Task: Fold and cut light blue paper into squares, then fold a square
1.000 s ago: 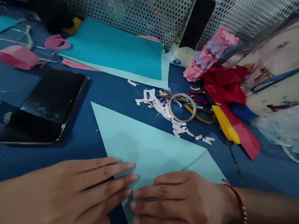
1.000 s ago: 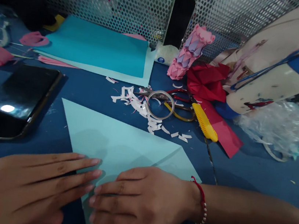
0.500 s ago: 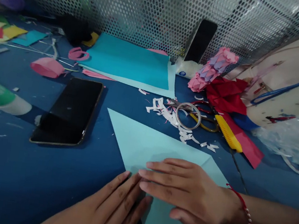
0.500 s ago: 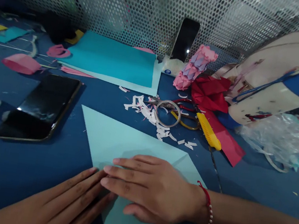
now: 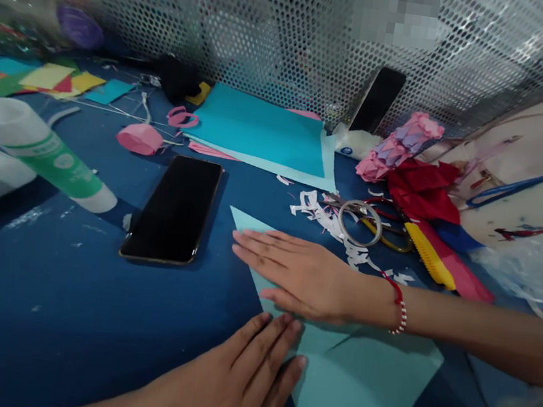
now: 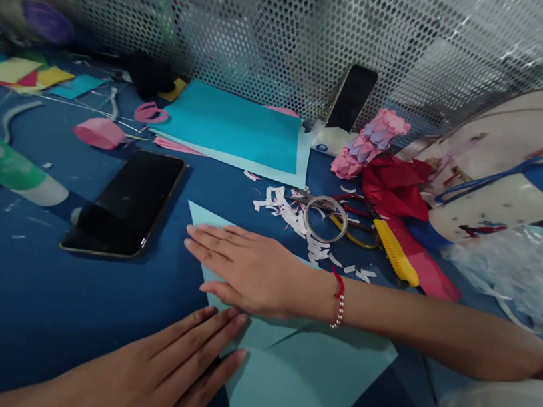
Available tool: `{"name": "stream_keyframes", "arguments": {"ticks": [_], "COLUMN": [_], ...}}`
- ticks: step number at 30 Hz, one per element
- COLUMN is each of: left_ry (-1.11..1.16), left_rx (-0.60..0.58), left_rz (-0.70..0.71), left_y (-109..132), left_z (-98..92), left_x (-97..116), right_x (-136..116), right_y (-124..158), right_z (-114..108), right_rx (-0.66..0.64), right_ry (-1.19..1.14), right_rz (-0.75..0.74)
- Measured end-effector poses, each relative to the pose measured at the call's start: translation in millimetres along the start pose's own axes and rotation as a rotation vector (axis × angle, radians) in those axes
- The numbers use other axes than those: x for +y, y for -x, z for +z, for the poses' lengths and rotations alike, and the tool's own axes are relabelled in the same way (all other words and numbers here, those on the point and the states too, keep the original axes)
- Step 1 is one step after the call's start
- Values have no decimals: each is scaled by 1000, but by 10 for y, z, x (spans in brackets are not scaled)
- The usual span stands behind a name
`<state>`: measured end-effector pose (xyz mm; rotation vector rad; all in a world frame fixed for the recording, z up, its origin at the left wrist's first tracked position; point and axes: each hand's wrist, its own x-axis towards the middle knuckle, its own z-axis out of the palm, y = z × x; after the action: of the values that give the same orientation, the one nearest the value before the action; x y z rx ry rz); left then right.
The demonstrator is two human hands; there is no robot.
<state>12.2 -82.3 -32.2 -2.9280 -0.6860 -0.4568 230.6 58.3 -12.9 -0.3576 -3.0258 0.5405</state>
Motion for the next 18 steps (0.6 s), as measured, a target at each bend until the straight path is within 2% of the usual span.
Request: {"name": "stream_keyframes", "arguments": {"ticks": [3, 5, 12, 15, 18], "left_ry": [-82, -96, -141, -110, -55], "left_rx": [52, 54, 57, 34, -41], "left_rz": [63, 54, 77, 69, 101], "left_y": [19, 34, 47, 40, 27], "left_z": [18, 35, 83, 17, -94], "left_x": [1, 6, 41, 10, -51], "right_x": [129, 177, 192, 230, 285], "right_y": [-114, -185, -320, -365, -371], "right_z": [46, 64, 48, 39, 28], "right_rx": [32, 56, 95, 75, 47], "right_ry": [127, 192, 254, 234, 195], "right_rz": [18, 35, 50, 65, 58]}}
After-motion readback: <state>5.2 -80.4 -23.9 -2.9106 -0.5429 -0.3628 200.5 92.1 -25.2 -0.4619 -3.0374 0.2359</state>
